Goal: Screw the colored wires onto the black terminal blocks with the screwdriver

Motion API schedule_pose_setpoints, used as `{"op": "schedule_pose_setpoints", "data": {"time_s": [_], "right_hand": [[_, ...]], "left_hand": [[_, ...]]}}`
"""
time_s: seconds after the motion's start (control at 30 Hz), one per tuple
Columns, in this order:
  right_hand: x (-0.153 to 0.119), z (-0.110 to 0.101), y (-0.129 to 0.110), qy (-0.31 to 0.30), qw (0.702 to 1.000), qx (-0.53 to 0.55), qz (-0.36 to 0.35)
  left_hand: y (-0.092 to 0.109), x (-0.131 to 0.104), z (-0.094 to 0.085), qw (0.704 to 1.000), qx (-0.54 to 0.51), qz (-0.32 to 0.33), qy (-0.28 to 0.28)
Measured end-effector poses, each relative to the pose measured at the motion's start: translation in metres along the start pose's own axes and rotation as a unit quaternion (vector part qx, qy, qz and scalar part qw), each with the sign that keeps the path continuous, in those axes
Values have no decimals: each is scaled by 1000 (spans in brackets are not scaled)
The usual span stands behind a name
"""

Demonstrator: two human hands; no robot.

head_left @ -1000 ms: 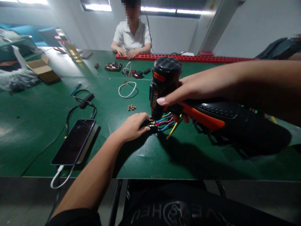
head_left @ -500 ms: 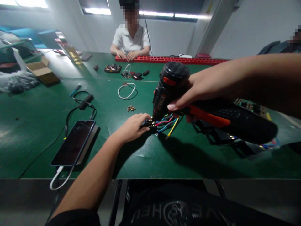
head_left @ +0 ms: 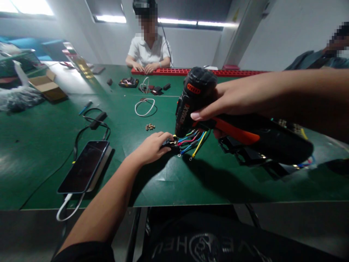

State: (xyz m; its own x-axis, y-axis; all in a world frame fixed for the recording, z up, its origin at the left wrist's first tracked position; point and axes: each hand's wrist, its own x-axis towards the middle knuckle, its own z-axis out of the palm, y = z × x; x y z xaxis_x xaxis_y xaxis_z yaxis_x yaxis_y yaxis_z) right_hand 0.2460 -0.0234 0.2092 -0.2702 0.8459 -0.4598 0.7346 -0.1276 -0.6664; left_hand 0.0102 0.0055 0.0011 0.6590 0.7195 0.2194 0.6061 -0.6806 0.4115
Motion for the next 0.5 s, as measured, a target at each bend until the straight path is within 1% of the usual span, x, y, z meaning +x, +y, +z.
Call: {"op": "schedule_pose_setpoints", "data": {"time_s": [0.07, 0.1, 0.17, 0.27, 0.33, 0.43, 0.5], "right_hand": [[-5, -5, 2, -15, 1000, 15, -1], [-8, -7, 3, -12, 1000, 26, -3], [-16, -13, 7, 20, 999, 50, 0], [-25, -22, 24, 104, 990, 88, 43], [-28, -28, 46, 165, 975, 130, 69], [-30, -35, 88, 197, 954, 224, 13], [-32, -37, 114, 184, 945, 269, 31]], "left_hand": [[0, 0, 0, 1000, -3, -2, 3], [0, 0, 0, 1000, -3, -3, 3], [-1, -1, 1, 1000, -1, -3, -1], [-3, 0, 1, 1000, 1, 3, -7], [-3, 0, 2, 1000, 0, 8, -7], [-3, -1, 2, 1000, -2, 14, -4], [-2, -1, 2, 1000, -2, 21, -4]]}}
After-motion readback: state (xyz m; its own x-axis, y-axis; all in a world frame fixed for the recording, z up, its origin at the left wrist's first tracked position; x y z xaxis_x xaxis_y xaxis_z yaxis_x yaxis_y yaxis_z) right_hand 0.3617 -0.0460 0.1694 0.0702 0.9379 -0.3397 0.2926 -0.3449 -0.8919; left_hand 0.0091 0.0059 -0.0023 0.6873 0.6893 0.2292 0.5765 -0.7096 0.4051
